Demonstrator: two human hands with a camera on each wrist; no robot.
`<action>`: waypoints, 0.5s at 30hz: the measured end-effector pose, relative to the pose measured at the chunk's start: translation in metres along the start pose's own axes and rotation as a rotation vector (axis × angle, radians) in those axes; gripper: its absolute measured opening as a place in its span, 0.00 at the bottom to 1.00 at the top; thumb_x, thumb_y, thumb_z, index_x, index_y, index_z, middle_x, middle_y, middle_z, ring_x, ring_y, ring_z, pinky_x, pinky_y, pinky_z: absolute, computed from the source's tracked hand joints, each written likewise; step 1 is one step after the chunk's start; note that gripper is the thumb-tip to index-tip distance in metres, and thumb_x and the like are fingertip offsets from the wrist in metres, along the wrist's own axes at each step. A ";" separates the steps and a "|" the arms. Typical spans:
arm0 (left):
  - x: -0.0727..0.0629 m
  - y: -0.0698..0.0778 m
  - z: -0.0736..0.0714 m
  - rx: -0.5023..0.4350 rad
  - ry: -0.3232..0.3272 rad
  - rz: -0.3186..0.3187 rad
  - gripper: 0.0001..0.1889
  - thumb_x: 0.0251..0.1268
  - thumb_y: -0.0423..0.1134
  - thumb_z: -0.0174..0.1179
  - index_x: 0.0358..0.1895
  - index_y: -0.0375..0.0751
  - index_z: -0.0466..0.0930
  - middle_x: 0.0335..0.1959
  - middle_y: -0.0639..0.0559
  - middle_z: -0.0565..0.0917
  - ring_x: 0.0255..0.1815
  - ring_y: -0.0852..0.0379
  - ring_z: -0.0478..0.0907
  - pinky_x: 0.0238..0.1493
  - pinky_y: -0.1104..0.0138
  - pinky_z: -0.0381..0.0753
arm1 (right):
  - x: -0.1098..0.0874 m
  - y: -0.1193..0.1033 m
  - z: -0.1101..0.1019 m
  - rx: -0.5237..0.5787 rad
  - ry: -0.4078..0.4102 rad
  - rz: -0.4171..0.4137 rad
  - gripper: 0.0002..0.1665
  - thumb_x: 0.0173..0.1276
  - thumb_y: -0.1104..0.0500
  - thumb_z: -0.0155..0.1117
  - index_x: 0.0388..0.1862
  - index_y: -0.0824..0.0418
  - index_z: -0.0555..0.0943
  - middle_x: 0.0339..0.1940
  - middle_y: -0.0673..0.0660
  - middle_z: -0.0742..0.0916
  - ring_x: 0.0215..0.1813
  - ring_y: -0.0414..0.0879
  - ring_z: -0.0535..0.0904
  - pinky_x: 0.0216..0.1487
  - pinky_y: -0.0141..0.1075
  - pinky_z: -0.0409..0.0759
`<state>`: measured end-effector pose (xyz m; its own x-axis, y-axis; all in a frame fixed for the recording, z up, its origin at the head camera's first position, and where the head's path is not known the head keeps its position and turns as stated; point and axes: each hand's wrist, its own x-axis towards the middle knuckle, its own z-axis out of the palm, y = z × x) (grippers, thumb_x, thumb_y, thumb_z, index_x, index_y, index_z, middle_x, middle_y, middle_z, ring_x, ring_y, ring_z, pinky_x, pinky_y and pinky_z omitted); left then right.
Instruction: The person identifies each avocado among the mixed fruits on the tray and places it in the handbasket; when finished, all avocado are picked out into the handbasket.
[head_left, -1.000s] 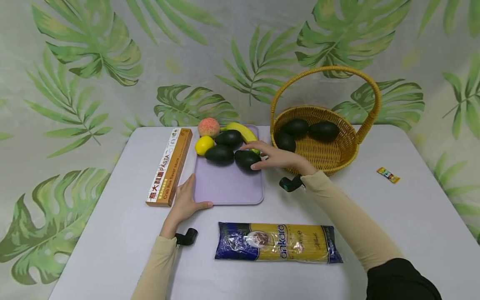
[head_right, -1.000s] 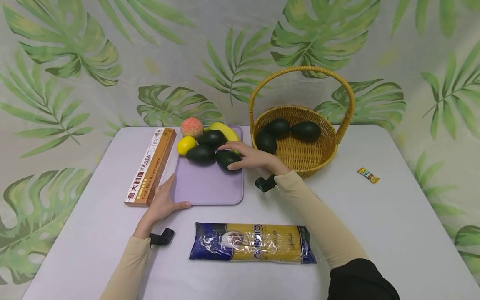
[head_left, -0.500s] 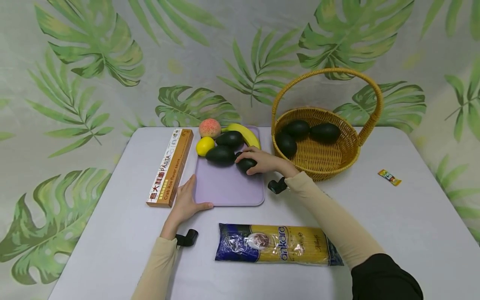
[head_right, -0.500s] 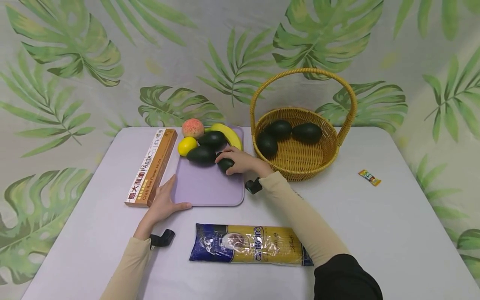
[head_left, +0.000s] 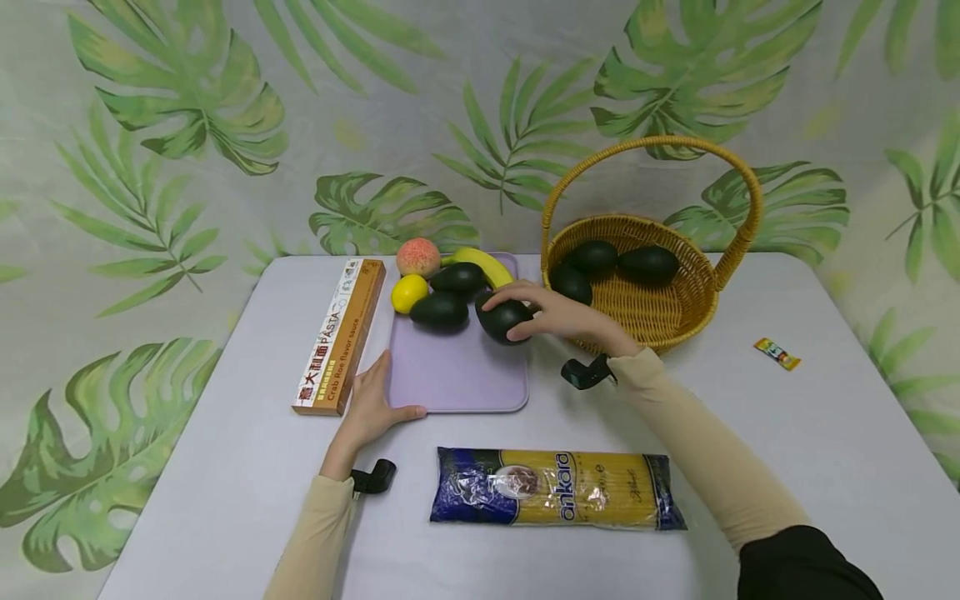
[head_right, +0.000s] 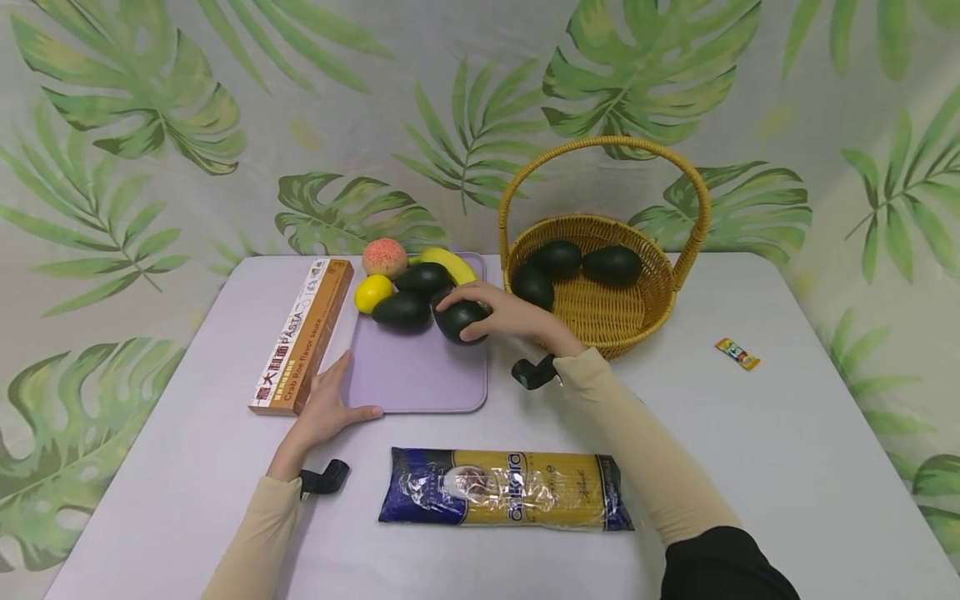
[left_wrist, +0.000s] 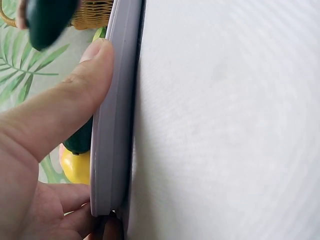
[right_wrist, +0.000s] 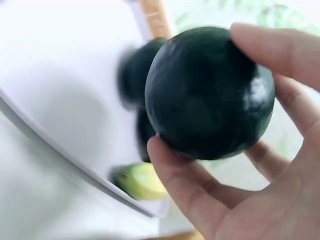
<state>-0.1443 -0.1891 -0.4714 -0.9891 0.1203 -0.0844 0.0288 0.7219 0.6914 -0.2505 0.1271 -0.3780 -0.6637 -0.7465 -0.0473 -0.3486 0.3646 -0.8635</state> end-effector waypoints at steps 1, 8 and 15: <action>0.000 0.000 0.000 -0.001 -0.001 -0.003 0.61 0.46 0.47 0.75 0.73 0.24 0.40 0.75 0.32 0.46 0.71 0.35 0.46 0.70 0.47 0.48 | -0.006 -0.003 -0.004 0.031 0.007 0.006 0.27 0.65 0.59 0.65 0.63 0.54 0.75 0.70 0.57 0.66 0.68 0.53 0.60 0.64 0.52 0.63; 0.000 -0.001 0.001 0.001 -0.001 -0.007 0.61 0.46 0.47 0.75 0.73 0.25 0.40 0.75 0.32 0.46 0.71 0.35 0.46 0.70 0.47 0.48 | -0.047 -0.005 -0.043 0.132 0.120 0.065 0.28 0.67 0.58 0.63 0.66 0.52 0.72 0.71 0.53 0.64 0.64 0.55 0.66 0.58 0.50 0.69; 0.000 0.000 0.000 -0.001 -0.001 0.004 0.61 0.46 0.47 0.75 0.73 0.24 0.40 0.75 0.31 0.45 0.71 0.34 0.45 0.70 0.47 0.47 | -0.091 0.017 -0.074 0.151 0.222 0.155 0.28 0.69 0.59 0.60 0.68 0.55 0.69 0.73 0.53 0.62 0.67 0.54 0.63 0.59 0.48 0.67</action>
<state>-0.1441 -0.1892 -0.4717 -0.9889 0.1241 -0.0820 0.0330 0.7205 0.6927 -0.2448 0.2424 -0.3508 -0.8352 -0.5429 -0.0879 -0.1405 0.3651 -0.9203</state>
